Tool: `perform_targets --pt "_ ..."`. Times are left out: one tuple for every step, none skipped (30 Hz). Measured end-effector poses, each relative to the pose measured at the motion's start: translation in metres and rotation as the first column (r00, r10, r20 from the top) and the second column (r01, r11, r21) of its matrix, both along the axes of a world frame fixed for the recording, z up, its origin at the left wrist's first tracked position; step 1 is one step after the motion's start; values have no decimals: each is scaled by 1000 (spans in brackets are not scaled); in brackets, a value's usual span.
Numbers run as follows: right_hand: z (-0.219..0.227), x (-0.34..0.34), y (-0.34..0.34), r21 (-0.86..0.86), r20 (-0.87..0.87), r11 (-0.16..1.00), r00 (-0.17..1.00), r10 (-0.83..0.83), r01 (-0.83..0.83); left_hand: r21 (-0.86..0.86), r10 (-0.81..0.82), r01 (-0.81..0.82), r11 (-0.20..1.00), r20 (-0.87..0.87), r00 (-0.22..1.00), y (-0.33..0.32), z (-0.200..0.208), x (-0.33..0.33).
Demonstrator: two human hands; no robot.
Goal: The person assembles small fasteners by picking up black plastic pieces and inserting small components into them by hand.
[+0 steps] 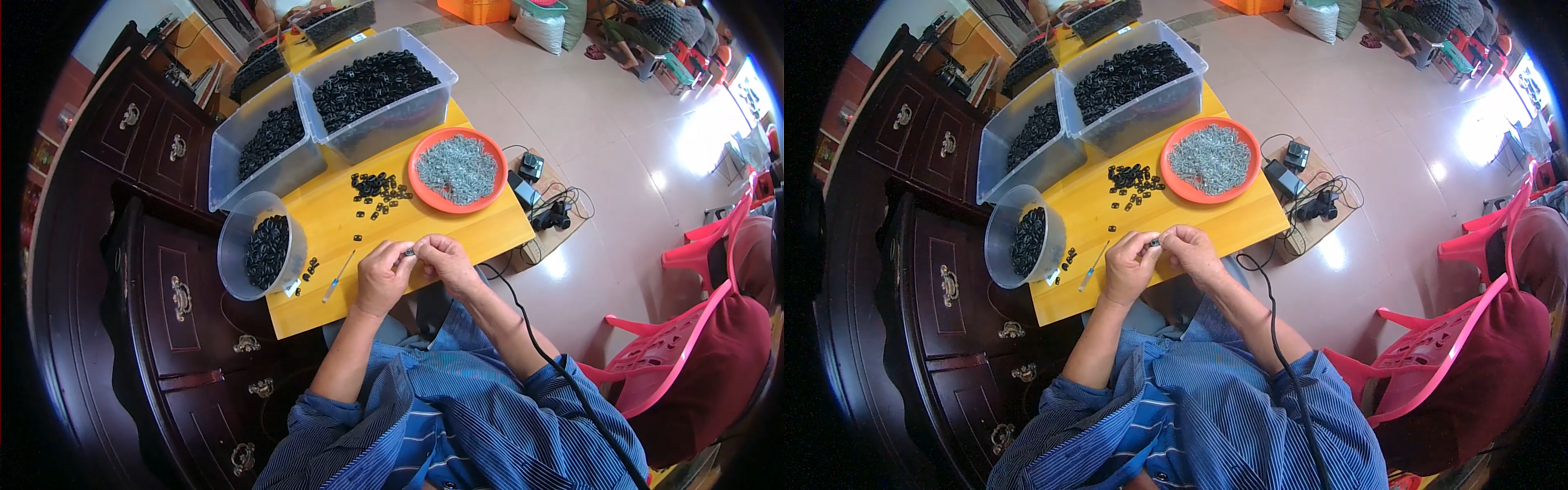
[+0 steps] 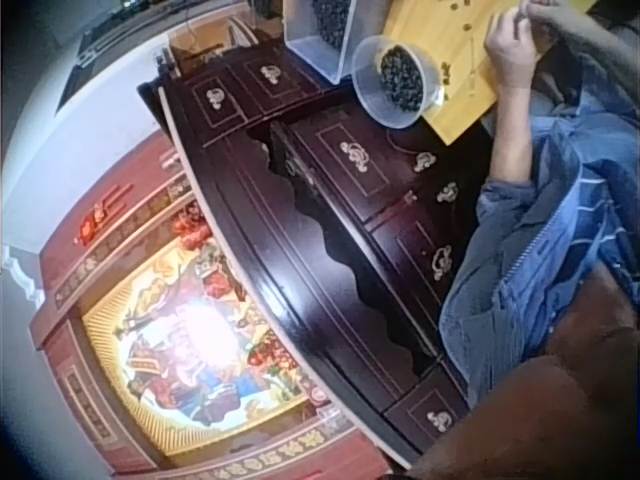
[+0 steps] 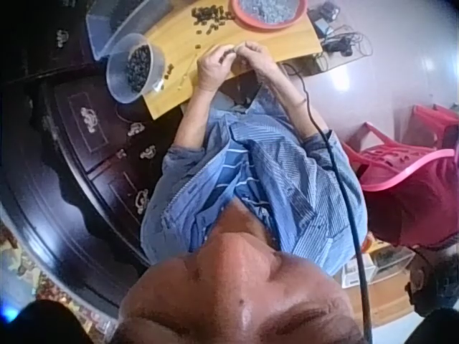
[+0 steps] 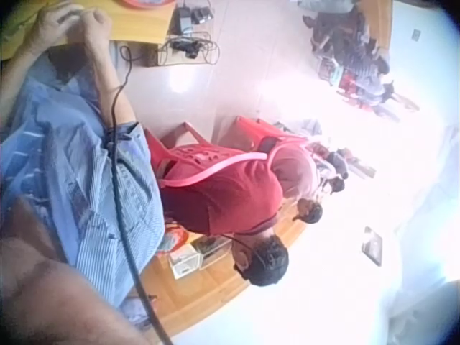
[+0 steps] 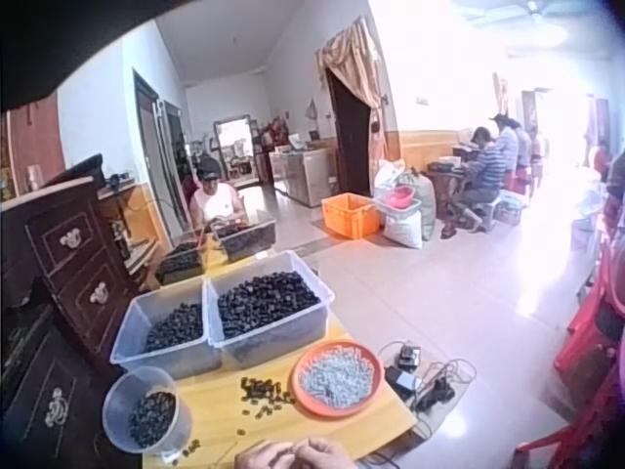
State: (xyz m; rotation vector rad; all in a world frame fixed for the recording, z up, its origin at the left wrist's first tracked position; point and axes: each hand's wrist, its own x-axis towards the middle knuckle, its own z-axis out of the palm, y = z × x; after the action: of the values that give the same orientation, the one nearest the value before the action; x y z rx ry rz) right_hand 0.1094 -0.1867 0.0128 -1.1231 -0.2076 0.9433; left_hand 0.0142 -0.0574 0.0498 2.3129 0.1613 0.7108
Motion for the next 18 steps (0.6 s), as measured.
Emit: perform_targets --pt "0 0 0 2 -10 1000 1000 -3 3 -46 0 -1 999 -27 1000 -1 2 0" --pt "1 0 0 3 -20 1000 1000 -6 7 -91 -2 -3 996 -54 999 -2 4 -1" --pt "-1 0 0 3 -20 1000 1000 -7 7 -91 -3 -2 996 -54 999 -1 3 0" --pt "-1 1 0 13 -27 1000 1000 -9 9 -126 -3 -7 992 -77 997 -1 4 -1" --pt "-2 1 1 22 -35 1000 999 -11 11 -160 -4 -12 987 -100 995 -1 4 0" --pt "-3 1 1 22 -34 1000 999 -11 12 -160 -5 -12 987 -100 995 -1 4 0" --pt "-2 0 1 28 -30 1000 999 -12 13 -152 -5 -10 988 -95 996 -1 4 0" --pt "-2 0 0 33 -25 999 1000 -13 14 -144 -5 -8 990 -89 996 -1 4 0" --pt "-2 0 0 33 -26 999 1000 -13 14 -145 -5 -8 989 -90 996 -1 4 0" --pt "-1 0 0 32 -21 999 1000 -10 11 -121 -5 -3 993 -66 998 0 2 1" --pt "0 0 -1 31 -15 999 1000 -8 9 -97 -4 0 995 -42 999 1 1 1" --pt "-1 0 -1 31 -16 999 1000 -8 8 -97 -4 0 995 -43 999 1 -1 2" --pt "-1 0 0 21 -3 1000 1000 -7 7 -86 -2 -1 996 -39 999 2 -3 2" --pt "-1 0 0 11 10 1000 1000 -7 7 -75 0 -3 997 -35 999 2 -4 2" --pt "-1 1 0 12 10 1000 1000 -6 6 -74 1 -3 997 -36 999 2 -5 2" --pt "-2 1 0 24 16 1000 1000 -7 6 -127 0 -7 992 -54 999 1 -6 2" --pt "-4 2 0 36 22 999 1000 -7 6 -180 -1 -12 984 -71 997 0 -7 2" --pt "-5 2 1 37 22 999 1000 -7 6 -179 -1 -11 984 -72 997 2 -8 2"
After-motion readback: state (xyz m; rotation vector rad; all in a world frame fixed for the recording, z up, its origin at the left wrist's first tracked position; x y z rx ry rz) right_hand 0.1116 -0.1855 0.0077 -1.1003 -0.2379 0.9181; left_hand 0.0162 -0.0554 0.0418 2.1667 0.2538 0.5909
